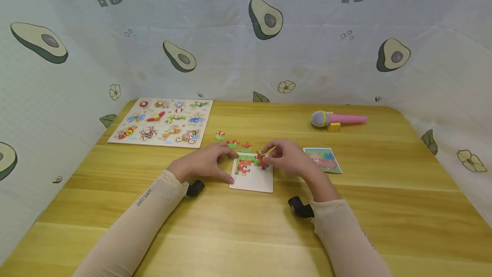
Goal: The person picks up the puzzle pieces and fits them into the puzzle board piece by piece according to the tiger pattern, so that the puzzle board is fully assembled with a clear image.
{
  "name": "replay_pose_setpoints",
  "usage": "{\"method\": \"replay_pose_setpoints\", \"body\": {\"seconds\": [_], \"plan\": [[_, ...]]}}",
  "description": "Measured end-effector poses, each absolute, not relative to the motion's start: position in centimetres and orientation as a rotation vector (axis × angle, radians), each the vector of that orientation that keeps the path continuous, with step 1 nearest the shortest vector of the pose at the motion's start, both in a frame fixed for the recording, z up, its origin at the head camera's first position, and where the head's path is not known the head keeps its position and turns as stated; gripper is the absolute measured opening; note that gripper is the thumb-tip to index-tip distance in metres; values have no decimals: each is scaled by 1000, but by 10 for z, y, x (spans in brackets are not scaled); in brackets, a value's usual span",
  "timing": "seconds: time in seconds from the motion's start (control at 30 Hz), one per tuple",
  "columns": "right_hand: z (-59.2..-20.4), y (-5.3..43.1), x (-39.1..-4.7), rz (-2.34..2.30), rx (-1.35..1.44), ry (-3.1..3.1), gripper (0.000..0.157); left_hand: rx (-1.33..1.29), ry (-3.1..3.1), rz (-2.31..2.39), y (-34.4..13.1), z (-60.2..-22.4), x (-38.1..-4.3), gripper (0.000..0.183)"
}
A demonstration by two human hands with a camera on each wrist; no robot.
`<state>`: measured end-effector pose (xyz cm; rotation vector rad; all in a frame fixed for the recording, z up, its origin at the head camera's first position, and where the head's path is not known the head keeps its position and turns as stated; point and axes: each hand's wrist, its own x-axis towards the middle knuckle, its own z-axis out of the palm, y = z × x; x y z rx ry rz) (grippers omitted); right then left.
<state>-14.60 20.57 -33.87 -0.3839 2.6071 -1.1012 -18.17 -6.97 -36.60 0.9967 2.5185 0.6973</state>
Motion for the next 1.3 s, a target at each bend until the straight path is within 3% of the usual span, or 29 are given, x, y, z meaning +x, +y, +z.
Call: {"method": "replay_pose_setpoints", "body": {"seconds": [0.37, 0.87, 1.17, 1.3], "plan": [[-356, 188, -140, -1181, -363, 2490, 22, 974, 2537, 666, -73, -368, -184, 71], [-359, 184, -136, -928, -376, 2697, 20, 984, 2529, 671, -70, -367, -184, 70], [-356, 183, -135, -858, -411, 2666, 41, 983, 2531, 682, -69, -367, -184, 71], [-357, 183, -136, -840, -461, 2657, 40, 982, 2531, 677, -69, -368, -184, 70]]}}
